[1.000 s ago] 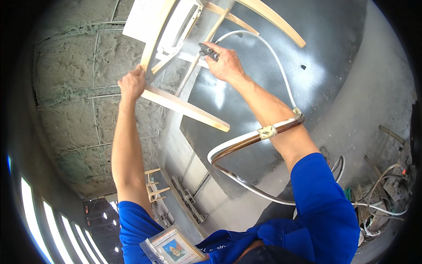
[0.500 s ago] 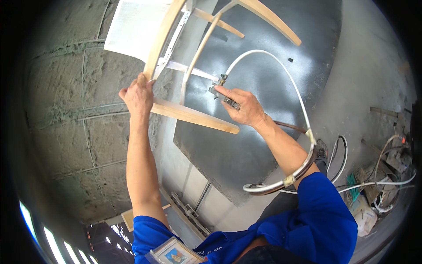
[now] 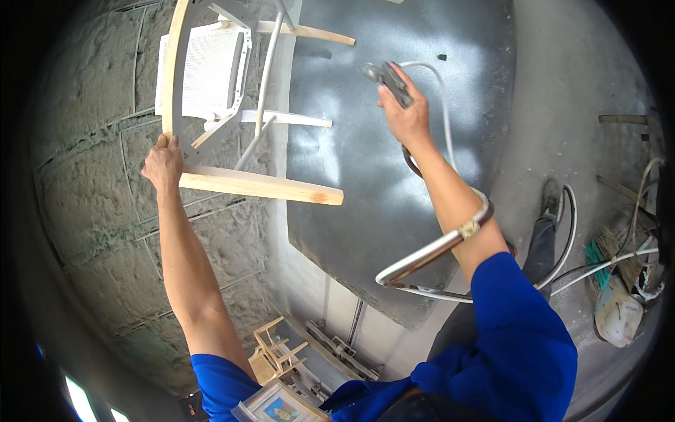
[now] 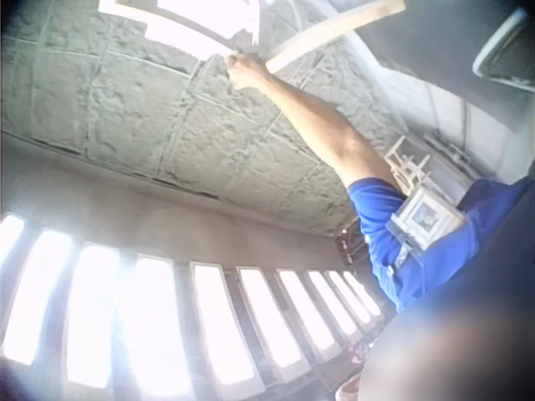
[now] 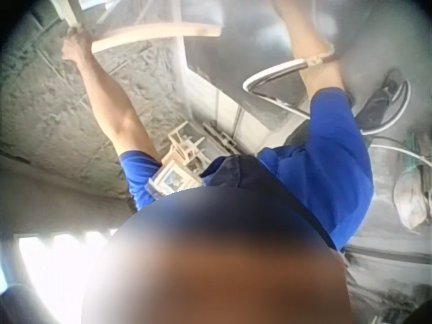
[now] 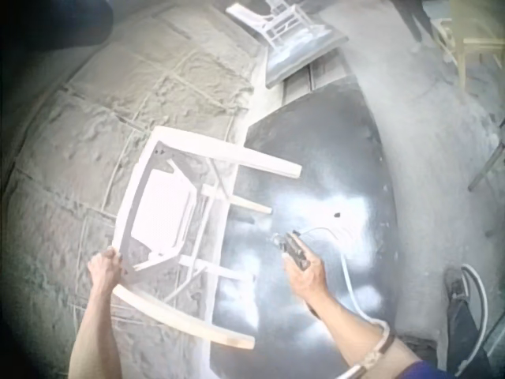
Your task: The person uses a spray gun to apply white paint to wooden chairs in a workshop. They rotate each chair to coat all sides, then place the finished chair on a nearby table and pick up the next one to repeat the process.
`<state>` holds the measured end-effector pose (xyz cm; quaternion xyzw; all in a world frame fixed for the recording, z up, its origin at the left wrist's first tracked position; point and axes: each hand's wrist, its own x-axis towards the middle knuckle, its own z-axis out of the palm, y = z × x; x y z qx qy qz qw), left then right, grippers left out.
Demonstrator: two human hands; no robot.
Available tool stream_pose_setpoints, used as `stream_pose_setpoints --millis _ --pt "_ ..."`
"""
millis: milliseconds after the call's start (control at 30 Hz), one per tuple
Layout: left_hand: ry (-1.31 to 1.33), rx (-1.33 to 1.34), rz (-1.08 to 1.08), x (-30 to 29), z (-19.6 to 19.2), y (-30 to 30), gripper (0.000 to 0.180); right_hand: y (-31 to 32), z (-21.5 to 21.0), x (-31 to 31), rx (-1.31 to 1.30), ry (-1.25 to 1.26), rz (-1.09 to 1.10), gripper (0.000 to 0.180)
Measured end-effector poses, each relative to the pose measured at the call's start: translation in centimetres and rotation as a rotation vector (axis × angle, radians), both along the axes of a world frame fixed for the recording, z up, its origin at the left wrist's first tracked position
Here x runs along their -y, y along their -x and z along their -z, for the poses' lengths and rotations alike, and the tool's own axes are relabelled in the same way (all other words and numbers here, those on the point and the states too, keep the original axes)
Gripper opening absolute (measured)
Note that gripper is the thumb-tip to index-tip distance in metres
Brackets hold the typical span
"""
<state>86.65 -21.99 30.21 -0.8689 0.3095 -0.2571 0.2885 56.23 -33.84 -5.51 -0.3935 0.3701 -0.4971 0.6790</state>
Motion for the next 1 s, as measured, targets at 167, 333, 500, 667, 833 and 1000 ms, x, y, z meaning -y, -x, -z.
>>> stream_pose_setpoints --millis 167,333,500,667,833,1000 --pt "0.012 0.038 -0.068 0.7 -1.4 -2.0 0.038 -8.3 -0.4 2.6 0.336 -0.276 -0.094 0.050" --pt "0.140 0.016 -0.196 1.1 -1.6 -2.8 0.044 -10.4 1.5 5.2 0.158 -0.425 -0.070 0.050" --pt "0.210 -0.117 -0.218 1.0 -2.3 -3.1 0.049 -3.5 3.9 5.0 -0.204 -0.426 -0.091 0.052" --pt "0.208 -0.074 -0.344 1.3 -3.0 -4.2 0.051 4.5 2.1 5.1 -0.187 0.259 -0.246 0.058" --pt "0.099 -0.099 -0.454 2.4 -3.6 -3.8 0.048 6.5 -1.5 7.9 0.018 0.703 -0.742 0.071" --pt "0.053 -0.115 -0.516 3.1 -3.8 -2.2 0.047 8.7 -4.5 11.5 0.167 0.657 -0.869 0.070"
